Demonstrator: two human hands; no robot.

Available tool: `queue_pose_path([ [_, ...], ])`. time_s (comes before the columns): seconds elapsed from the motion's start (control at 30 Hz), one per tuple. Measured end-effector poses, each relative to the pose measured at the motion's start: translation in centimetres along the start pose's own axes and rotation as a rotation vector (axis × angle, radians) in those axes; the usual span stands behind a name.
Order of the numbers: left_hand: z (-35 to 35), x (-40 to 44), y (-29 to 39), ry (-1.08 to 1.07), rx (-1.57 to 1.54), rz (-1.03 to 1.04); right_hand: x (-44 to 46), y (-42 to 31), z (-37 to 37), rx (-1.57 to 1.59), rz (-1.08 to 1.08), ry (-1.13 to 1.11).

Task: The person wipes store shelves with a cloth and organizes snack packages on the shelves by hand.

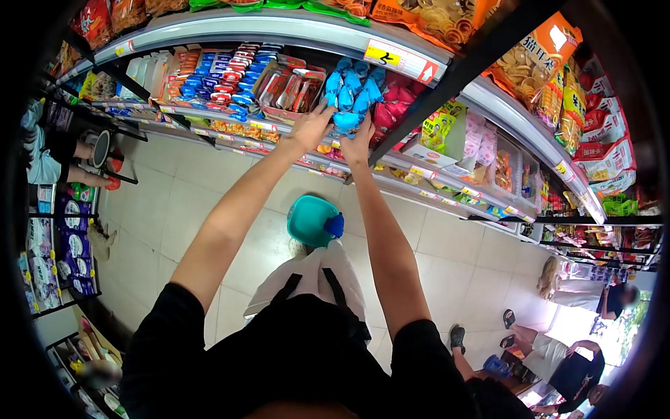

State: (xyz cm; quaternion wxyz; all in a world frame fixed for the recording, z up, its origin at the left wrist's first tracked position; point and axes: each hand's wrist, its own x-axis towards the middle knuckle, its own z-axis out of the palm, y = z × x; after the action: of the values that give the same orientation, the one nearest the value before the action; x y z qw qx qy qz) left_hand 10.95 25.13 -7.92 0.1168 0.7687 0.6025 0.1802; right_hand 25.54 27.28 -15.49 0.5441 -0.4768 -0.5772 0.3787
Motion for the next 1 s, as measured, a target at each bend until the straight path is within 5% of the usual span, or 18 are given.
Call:
queue_pose_path([
  [0.2,0.6,-0.2,0.0,0.019,0.006,-0.019,1.6,-4.6,-2.2,-0.546,0.116,-0.154],
  [0.33,0.6,-0.2,0.4,-0.002,0.046,-0.071,4.4,-5.6,-2.9,-0.641,-0.243,-0.035],
  [0.53,-0.2,-1.0,0.2,-0.069,0.058,-0.061,5.8,-4.7,-2.0,-0.656,0.055,-0.163],
  [0.63,-1.7,-2.4,-0.5,0.112,0.021,0.075,5.4,-3.7,-2.3,-0.804,-0.159,-0.132],
  [0.73,-3.4,-3.5,-2.2,0.471,-0.031,0.121,6.2,-3.2,-3.1,-0.757,-0.146,-0.188],
  [0.83,-2.4,-4.2,-6.4,0.475,0.148,-0.03,5.1,-3.9,-2.6,-0.79,-0.159,-0.131],
  [1.0,-2.9,-3.5,-9.3,0.176,0.294,-0.15,0.0,-8.3,0.8,-0.755,-0.428,-0.109],
])
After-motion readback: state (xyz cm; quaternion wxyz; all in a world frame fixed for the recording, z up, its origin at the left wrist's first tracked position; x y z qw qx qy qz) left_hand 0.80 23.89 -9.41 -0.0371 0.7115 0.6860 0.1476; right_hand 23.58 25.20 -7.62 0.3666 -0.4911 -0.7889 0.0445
